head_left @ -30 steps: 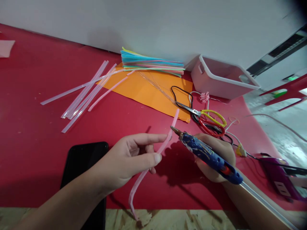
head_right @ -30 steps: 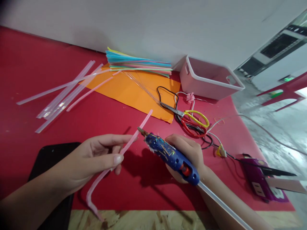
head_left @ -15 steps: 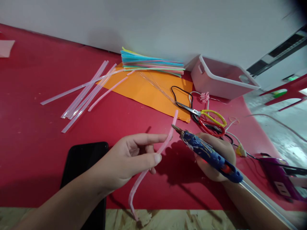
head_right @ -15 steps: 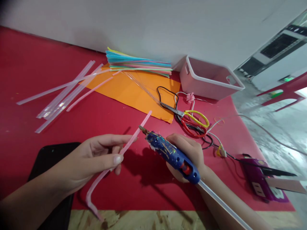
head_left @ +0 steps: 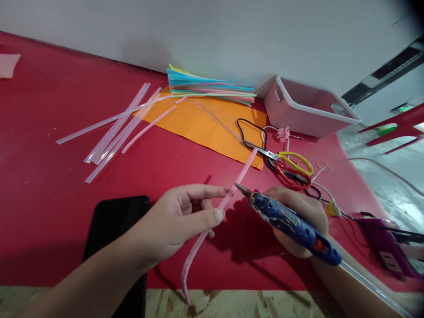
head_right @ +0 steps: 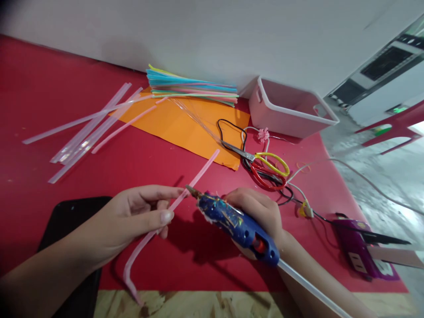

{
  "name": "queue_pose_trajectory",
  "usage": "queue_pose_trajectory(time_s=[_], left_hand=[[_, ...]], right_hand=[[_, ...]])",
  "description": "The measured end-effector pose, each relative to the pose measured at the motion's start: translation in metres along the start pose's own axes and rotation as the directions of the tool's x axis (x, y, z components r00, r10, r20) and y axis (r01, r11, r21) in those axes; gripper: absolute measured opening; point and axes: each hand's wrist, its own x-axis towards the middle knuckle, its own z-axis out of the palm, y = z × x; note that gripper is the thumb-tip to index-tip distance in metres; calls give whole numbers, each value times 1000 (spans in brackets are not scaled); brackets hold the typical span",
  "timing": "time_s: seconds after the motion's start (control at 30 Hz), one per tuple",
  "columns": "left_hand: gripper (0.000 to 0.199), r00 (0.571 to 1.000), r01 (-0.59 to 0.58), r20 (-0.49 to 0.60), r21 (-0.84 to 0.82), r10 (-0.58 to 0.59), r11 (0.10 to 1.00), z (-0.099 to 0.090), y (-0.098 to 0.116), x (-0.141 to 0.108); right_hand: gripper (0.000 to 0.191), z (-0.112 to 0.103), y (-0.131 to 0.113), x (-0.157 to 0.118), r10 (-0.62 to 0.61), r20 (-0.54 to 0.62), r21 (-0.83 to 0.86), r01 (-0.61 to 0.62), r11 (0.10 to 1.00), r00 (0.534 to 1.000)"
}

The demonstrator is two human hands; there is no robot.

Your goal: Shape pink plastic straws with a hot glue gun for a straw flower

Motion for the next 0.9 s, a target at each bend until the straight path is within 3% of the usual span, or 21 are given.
queue_pose_trajectory(time_s=[0.13,0.3,0.9], left_hand=[[33,1000,-9,-7,3,9,1000,1,2,1],[31,1000,-9,2,-22,9,1000,1,1,1],[28,999,-45,22,-54,47,998,4,4,-1]], right_hand=[[13,-3,1,1,-24,86,28,22,999,996],[17,-3,4,-1,-38,98,36,34,999,994],[26,1,4,-3,-34,26,-30,35,999,999]])
